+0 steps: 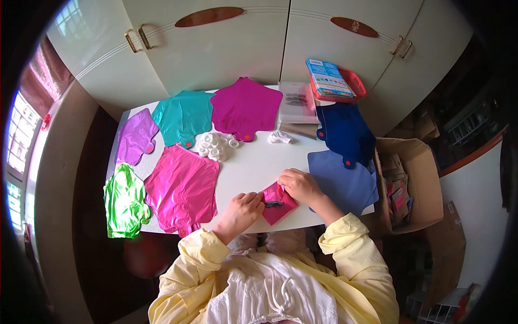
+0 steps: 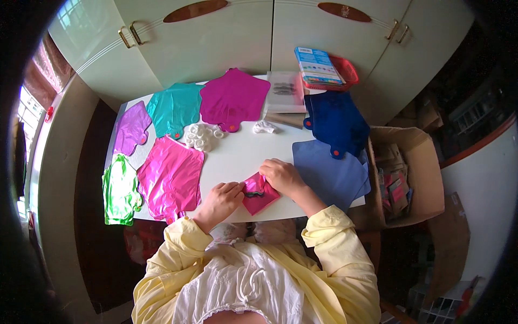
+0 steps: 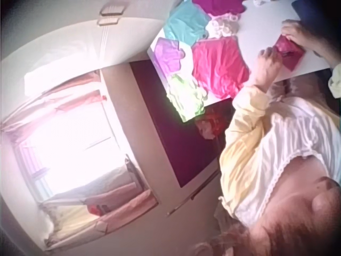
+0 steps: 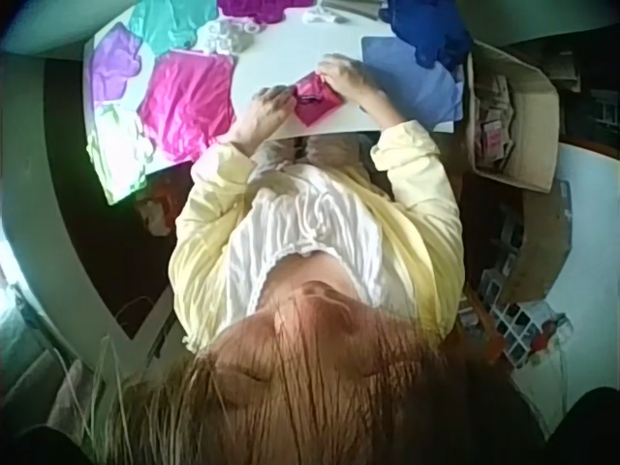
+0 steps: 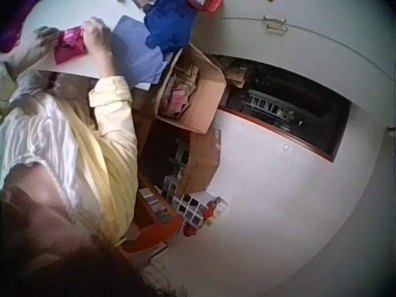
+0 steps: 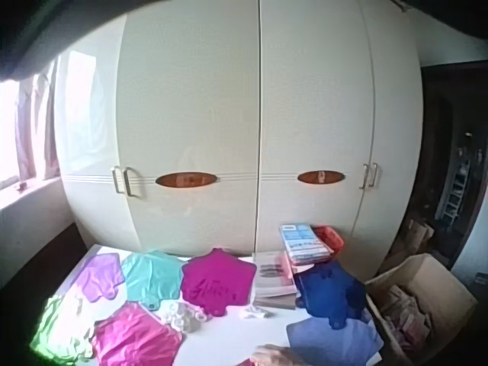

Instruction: Folding colored fabric samples and inserting them into cardboard packaging sleeves.

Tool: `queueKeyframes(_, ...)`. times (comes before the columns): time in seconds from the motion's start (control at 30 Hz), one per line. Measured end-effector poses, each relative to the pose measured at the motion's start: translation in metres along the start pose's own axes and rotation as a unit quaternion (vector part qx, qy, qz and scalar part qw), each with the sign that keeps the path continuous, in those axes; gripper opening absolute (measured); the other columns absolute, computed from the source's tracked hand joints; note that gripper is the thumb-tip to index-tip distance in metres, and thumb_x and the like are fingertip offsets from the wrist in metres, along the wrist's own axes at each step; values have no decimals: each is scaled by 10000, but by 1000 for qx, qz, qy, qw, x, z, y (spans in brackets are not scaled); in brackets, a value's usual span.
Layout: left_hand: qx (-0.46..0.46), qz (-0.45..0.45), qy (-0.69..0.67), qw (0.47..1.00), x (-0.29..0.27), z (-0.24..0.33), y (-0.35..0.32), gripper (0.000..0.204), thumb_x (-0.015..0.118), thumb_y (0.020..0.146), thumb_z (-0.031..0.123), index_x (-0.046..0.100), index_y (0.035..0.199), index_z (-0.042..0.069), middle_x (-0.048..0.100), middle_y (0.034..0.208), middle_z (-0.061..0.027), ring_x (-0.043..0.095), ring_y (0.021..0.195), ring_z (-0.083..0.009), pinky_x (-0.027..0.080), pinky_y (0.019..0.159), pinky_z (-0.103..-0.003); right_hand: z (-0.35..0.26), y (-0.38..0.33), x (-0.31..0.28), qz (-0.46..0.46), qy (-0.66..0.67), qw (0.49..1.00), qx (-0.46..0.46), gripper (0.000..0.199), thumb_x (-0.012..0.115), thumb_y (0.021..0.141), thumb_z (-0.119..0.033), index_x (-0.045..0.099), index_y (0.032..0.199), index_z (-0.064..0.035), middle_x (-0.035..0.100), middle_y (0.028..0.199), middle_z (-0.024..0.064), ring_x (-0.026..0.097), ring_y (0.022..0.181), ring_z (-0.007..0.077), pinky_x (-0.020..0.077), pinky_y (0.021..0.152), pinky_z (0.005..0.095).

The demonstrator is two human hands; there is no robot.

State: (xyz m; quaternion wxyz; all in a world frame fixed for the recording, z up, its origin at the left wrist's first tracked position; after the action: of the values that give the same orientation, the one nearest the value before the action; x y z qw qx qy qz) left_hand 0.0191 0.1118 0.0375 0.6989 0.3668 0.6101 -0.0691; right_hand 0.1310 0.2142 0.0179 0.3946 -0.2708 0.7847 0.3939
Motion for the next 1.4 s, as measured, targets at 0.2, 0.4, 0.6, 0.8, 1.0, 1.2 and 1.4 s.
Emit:
queueKeyframes(0.2, -28, -67, 14, 997, 15, 3, -4, 133, 578, 699, 105, 594, 810, 35, 612, 925, -57, 594, 864, -176, 499, 698, -289, -50, -3, -14, -12, -136, 990, -18, 317, 499, 824, -60, 576, 1126, -3, 544, 1214, 137, 514, 1149, 271, 394, 994, 384)
queueKeyframes(0.4, -25, -46, 23, 998, 10, 5, -3, 116, 580, 702, 100, 596, 800, 38, 616, 927, -51, 597, 865, -170, 492, 702, -283, -62, -30, 11, 7, -178, 984, -30, 354, 494, 834, -90, 561, 1157, 37, 558, 1212, 160, 499, 1190, 285, 359, 1043, 429)
queueKeyframes(0.6, 7, -24, -7, 1000, -5, 1, -9, 89, 576, 722, 98, 583, 795, 47, 632, 1084, -83, 598, 993, -177, 477, 740, -302, -60, -39, 18, 32, -180, 983, -19, 327, 513, 827, -103, 596, 1110, 40, 591, 1169, 182, 552, 1133, 298, 401, 1011, 430)
queueKeyframes(0.8, -20, -45, -44, 998, -8, 1, -12, 108, 570, 734, 84, 569, 836, 51, 640, 1091, -72, 593, 1032, -185, 452, 805, -319, -60, -40, 22, 33, -196, 980, -24, 299, 541, 809, -109, 625, 1063, 25, 628, 1104, 179, 598, 1068, 292, 429, 988, 421)
queueKeyframes(1.0, -85, -39, -45, 995, -9, 0, -12, 348, 590, 795, 142, 542, 1112, 5, 640, 1079, -94, 552, 1138, -228, 419, 919, -385, -59, -38, 21, 35, -181, 983, -17, 273, 551, 810, -102, 639, 1039, 17, 635, 1098, 174, 611, 1051, 283, 434, 983, 416)
queueKeyframes(1.2, -138, -75, -110, 981, 1, 12, -23, 650, 596, 852, 285, 351, 1323, -90, 552, 1233, -174, 485, 1221, -285, 306, 1058, -459, -53, -41, 22, 16, -146, 989, -11, 345, 585, 786, -149, 622, 1078, 32, 609, 1151, 197, 578, 1107, 309, 396, 1012, 439)
queueKeyframes(1.4, -152, -136, -132, 970, -1, -3, -30, 612, 598, 858, 331, 401, 1302, -43, 541, 1257, -173, 498, 1208, -256, 245, 1079, -525, -57, -46, 16, -9, -104, 995, -1, 501, 615, 769, -236, 557, 1175, 53, 550, 1226, 234, 527, 1164, 345, 340, 1053, 458)
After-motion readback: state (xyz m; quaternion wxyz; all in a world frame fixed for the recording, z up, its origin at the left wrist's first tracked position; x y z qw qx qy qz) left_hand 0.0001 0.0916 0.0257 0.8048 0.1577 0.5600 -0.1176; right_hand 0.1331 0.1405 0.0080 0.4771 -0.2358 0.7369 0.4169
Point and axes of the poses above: each hand's wrist, its own y-axis towards the middle knuckle, its own x-axis out of the palm, z = x × y, the point moved 7 cm from there along y, towards the middle knuckle
